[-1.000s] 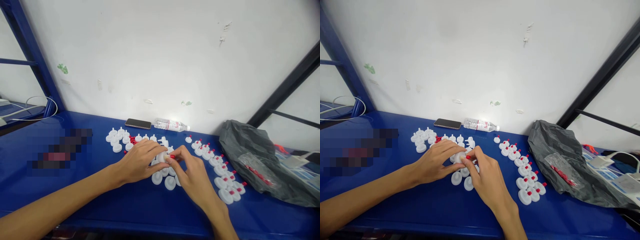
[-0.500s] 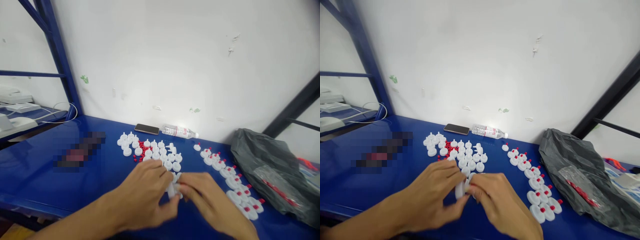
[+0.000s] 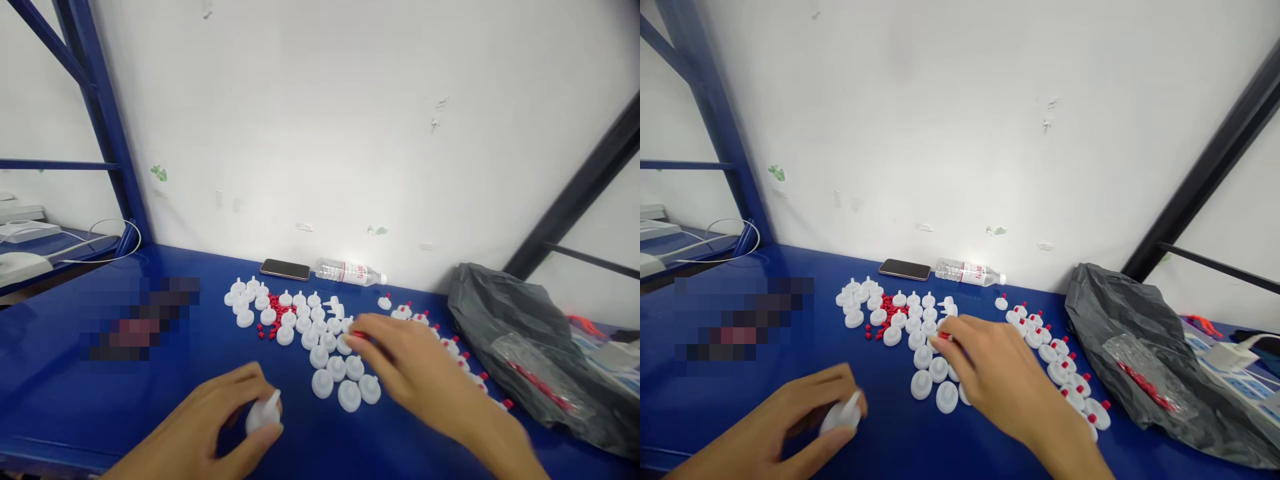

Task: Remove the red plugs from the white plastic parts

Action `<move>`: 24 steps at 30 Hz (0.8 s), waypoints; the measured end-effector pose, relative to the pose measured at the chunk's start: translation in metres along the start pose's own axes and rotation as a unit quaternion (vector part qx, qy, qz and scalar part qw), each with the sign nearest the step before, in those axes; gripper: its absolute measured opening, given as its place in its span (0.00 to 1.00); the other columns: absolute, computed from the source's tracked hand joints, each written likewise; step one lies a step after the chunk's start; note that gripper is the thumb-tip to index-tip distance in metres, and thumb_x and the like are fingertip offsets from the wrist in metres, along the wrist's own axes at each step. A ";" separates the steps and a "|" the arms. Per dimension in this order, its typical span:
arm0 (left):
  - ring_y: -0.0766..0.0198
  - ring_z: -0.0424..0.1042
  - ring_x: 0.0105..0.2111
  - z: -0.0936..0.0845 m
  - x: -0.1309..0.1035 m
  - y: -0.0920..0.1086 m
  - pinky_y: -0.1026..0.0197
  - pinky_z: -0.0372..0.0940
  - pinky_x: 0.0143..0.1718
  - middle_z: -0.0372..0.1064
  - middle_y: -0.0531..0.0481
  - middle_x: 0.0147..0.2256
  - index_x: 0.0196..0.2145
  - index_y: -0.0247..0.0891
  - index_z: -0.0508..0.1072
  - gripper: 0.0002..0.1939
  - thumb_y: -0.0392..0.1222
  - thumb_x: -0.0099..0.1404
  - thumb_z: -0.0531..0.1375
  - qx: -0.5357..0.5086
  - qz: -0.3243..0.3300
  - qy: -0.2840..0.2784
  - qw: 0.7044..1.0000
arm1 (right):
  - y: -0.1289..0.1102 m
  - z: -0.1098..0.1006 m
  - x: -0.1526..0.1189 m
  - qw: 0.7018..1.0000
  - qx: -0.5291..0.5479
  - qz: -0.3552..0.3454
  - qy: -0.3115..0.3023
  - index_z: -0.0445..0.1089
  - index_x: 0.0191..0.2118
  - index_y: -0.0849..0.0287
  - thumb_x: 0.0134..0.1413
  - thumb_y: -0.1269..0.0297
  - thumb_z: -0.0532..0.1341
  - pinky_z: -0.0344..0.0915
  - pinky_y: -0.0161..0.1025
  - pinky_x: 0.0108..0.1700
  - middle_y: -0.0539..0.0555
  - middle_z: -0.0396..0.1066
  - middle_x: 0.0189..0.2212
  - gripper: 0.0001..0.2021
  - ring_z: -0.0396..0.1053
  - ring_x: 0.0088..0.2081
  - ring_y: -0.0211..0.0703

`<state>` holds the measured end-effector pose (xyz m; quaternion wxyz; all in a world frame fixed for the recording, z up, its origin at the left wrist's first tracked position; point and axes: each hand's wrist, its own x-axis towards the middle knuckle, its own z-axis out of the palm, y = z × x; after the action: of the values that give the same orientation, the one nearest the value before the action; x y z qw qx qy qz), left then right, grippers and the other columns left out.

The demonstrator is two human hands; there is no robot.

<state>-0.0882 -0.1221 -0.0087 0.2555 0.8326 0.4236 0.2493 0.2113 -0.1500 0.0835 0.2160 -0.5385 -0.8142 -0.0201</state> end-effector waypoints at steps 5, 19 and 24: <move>0.60 0.78 0.38 0.026 0.031 0.010 0.58 0.74 0.41 0.71 0.47 0.50 0.57 0.49 0.76 0.18 0.48 0.72 0.57 0.133 0.033 0.006 0.990 | -0.006 0.050 0.082 0.989 -0.102 -0.054 -0.094 0.73 0.38 0.56 0.71 0.60 0.56 0.56 0.38 0.31 0.52 0.78 0.35 0.12 0.75 0.35 0.44; 0.55 0.77 0.48 0.040 0.036 -0.004 0.55 0.77 0.38 0.73 0.47 0.52 0.53 0.47 0.76 0.17 0.45 0.74 0.51 0.173 0.032 0.073 0.982 | 0.016 0.001 0.038 0.989 -0.059 0.099 0.097 0.78 0.41 0.51 0.69 0.57 0.57 0.63 0.38 0.32 0.47 0.80 0.31 0.12 0.76 0.31 0.41; 0.50 0.74 0.51 0.041 0.034 -0.051 0.50 0.73 0.50 0.75 0.45 0.50 0.56 0.46 0.74 0.20 0.52 0.74 0.52 0.202 0.043 0.175 0.963 | 0.031 -0.026 -0.061 0.933 -0.073 0.227 0.268 0.78 0.40 0.51 0.66 0.49 0.58 0.66 0.32 0.26 0.46 0.79 0.26 0.15 0.76 0.25 0.39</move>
<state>-0.0737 -0.0763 -0.0648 -0.0073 0.8279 0.4667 0.3109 0.2675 -0.1963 0.0780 0.3849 -0.6981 -0.5782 -0.1736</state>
